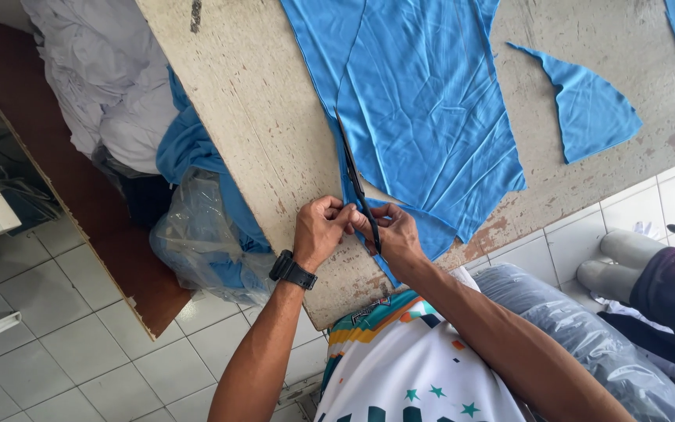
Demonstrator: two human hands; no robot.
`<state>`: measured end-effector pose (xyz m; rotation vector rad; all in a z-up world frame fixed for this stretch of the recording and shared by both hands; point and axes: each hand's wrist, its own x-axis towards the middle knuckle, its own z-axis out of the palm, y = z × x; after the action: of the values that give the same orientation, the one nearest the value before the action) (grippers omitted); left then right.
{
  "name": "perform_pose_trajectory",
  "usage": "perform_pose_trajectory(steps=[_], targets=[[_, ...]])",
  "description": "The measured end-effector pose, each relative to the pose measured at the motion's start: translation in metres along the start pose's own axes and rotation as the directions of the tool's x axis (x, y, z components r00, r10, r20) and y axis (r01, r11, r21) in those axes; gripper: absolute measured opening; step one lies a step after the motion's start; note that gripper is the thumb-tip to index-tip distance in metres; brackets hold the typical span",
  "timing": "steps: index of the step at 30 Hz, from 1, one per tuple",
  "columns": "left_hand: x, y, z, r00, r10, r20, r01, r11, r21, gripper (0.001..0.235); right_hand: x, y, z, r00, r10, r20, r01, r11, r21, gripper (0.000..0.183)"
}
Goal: The person is smoothing out blue fabric on a large table and using scissors to cut out pattern pieces.
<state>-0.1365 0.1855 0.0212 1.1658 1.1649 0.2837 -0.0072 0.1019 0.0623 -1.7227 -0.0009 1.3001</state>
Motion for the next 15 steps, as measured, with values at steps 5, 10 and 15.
perform_pose_trajectory(steps=[5,10,15], targets=[[0.000,-0.008,0.001,0.999,-0.044,-0.004,0.044,0.999,0.016,0.040,0.000,-0.016,0.008,0.999,0.034,0.029,-0.034,0.999,0.005,0.079],[0.000,-0.006,0.001,0.999,-0.044,-0.005,0.044,0.999,0.008,0.043,0.003,-0.014,0.012,1.000,0.025,0.009,-0.025,1.000,0.018,0.082],[-0.001,-0.003,0.000,0.998,-0.054,0.016,0.054,0.998,-0.017,0.034,0.002,-0.017,0.016,1.000,0.014,0.003,-0.014,1.000,0.021,0.070]])
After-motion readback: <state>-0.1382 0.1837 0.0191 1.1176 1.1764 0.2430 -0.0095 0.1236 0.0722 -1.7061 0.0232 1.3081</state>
